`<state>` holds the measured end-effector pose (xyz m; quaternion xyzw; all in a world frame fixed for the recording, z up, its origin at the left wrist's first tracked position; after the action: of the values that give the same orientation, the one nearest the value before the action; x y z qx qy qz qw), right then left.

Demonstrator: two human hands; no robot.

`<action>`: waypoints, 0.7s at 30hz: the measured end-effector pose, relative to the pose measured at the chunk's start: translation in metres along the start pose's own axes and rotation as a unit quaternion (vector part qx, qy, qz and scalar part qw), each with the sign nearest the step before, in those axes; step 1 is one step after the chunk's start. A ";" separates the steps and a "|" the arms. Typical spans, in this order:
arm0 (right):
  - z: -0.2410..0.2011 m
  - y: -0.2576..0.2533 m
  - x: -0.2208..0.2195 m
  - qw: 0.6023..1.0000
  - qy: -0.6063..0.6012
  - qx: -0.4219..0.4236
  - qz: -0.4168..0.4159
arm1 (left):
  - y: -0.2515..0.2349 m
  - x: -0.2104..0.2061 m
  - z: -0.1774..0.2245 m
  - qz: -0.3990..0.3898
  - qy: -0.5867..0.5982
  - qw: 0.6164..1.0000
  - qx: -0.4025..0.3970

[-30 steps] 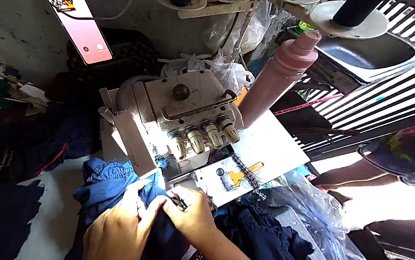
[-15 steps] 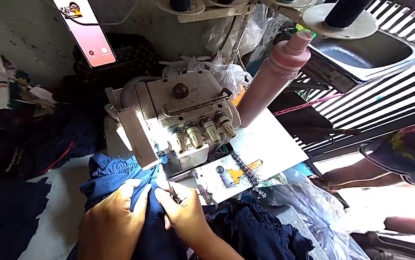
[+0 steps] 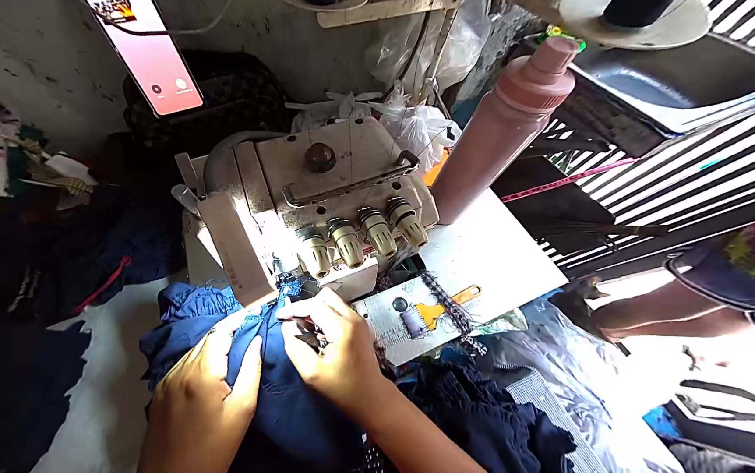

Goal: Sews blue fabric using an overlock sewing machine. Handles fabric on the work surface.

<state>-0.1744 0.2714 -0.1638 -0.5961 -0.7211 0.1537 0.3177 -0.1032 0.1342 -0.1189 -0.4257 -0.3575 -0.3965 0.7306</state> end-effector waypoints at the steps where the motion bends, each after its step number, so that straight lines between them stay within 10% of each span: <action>1: 0.003 0.000 -0.003 1.000 0.000 -0.008 -0.005 | -0.001 0.001 0.000 -0.006 -0.001 1.000 -0.002; 13: 0.008 0.002 -0.009 0.998 -0.040 -0.031 0.025 | -0.005 0.005 0.008 -0.010 -0.031 0.999 -0.014; 21: 0.007 0.038 0.010 0.964 -0.177 -0.193 -0.053 | 0.021 0.006 0.022 -0.086 -0.094 0.986 -0.105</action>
<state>-0.1506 0.2914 -0.1896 -0.5700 -0.8127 0.0978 0.0714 -0.0864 0.1594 -0.1124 -0.5030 -0.4161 -0.4510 0.6087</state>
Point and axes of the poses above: each hand's wrist, its own y-axis away from the middle knuckle, its own x-axis out of the back of the hand, z = x × y, the point moved 3 cm from there along -y, towards the middle knuckle, and after that the axes turned 9 degrees about x, right-handed, at the moved point
